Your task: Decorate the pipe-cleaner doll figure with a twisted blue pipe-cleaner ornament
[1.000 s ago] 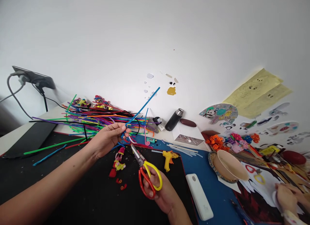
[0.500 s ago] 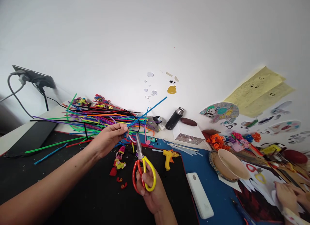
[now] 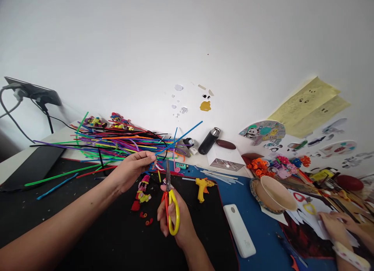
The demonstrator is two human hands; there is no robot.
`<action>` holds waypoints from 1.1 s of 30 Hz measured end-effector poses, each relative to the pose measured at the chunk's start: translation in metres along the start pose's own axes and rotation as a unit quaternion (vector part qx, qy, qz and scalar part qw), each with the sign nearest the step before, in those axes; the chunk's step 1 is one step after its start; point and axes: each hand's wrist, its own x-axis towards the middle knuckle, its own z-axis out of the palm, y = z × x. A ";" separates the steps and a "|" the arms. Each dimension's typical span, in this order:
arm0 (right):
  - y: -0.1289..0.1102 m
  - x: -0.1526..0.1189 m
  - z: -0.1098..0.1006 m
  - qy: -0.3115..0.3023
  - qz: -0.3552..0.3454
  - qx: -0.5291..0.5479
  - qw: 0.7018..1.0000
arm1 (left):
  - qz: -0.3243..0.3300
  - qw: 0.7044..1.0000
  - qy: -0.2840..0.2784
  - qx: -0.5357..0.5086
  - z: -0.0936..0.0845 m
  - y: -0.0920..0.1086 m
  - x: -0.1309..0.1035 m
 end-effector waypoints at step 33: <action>-0.009 0.006 0.026 0.069 0.036 -0.059 0.995 | -0.009 0.991 -0.044 0.126 0.009 -0.014 -0.007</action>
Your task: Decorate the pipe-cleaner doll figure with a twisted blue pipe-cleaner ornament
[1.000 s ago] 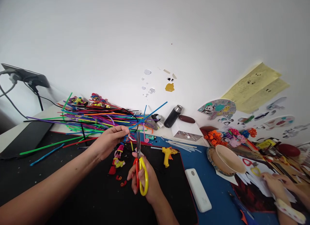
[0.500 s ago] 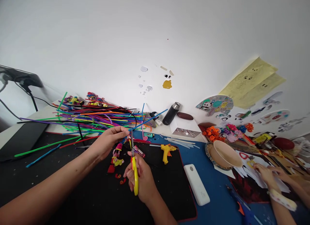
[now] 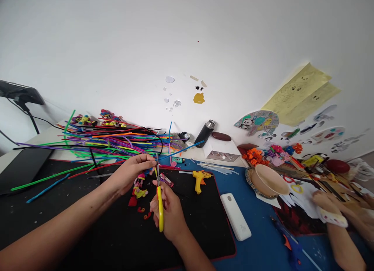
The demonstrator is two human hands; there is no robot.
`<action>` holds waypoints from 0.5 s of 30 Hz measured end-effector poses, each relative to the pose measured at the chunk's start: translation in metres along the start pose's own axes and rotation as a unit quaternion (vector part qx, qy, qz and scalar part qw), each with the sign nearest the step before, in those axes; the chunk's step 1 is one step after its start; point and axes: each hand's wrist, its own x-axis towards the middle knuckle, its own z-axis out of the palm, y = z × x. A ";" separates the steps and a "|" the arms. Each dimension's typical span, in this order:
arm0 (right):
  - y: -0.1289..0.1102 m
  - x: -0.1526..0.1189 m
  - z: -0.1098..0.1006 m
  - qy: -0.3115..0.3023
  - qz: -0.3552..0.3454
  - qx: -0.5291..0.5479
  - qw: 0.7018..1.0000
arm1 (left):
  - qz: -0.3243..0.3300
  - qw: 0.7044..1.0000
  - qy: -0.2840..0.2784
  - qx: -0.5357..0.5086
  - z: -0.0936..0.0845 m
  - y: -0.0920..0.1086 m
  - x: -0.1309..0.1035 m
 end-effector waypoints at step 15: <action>0.008 0.001 0.009 0.024 -0.011 0.034 0.999 | -0.062 0.995 -0.014 -0.070 0.007 -0.010 -0.002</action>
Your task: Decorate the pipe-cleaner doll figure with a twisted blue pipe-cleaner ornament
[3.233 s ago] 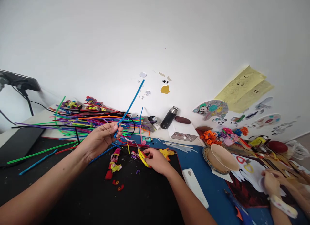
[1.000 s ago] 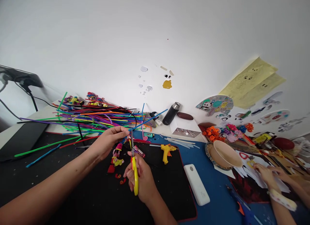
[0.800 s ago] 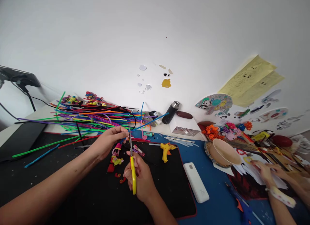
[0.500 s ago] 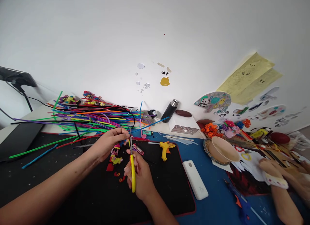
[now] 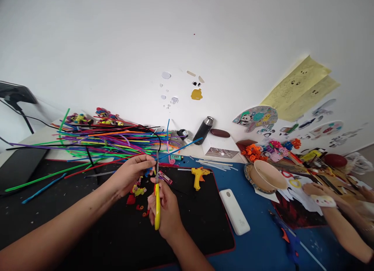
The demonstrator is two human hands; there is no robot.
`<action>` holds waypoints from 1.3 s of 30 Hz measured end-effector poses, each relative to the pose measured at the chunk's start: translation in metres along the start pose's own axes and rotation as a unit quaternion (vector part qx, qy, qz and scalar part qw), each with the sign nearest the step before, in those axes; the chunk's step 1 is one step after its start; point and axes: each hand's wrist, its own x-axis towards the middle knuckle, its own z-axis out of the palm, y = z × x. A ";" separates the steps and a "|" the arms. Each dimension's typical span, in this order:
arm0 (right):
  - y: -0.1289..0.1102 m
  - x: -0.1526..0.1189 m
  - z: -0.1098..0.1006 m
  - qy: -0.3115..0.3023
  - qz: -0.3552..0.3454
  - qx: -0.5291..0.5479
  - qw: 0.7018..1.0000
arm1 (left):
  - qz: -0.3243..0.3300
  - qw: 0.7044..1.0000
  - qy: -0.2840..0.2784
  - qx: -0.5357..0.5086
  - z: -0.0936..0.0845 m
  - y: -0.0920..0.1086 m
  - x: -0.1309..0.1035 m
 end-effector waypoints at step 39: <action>0.002 0.000 -0.046 0.015 0.061 -0.273 0.960 | 0.039 0.998 -0.027 0.046 -0.016 0.017 0.003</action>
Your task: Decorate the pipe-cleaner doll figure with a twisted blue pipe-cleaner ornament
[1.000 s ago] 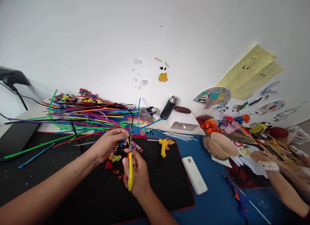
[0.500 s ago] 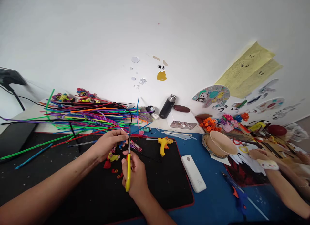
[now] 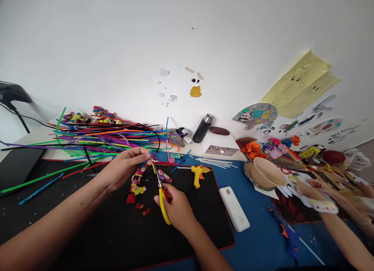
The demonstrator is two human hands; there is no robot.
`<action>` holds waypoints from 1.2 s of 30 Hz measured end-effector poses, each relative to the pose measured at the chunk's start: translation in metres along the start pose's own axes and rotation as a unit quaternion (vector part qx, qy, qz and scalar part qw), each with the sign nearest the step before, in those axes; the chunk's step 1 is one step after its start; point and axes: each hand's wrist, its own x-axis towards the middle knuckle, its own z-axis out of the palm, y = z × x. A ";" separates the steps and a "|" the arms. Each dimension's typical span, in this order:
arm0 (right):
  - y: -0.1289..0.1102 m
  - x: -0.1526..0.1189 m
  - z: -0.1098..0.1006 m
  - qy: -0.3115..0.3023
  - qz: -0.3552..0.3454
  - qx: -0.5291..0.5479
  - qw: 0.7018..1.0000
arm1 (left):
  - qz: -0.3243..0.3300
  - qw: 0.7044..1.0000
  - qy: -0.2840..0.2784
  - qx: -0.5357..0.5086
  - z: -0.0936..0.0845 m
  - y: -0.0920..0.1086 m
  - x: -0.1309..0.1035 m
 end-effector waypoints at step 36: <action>-0.024 0.047 -0.008 0.181 -0.178 -0.086 0.963 | 0.003 0.980 -0.045 0.192 -0.005 -0.005 0.005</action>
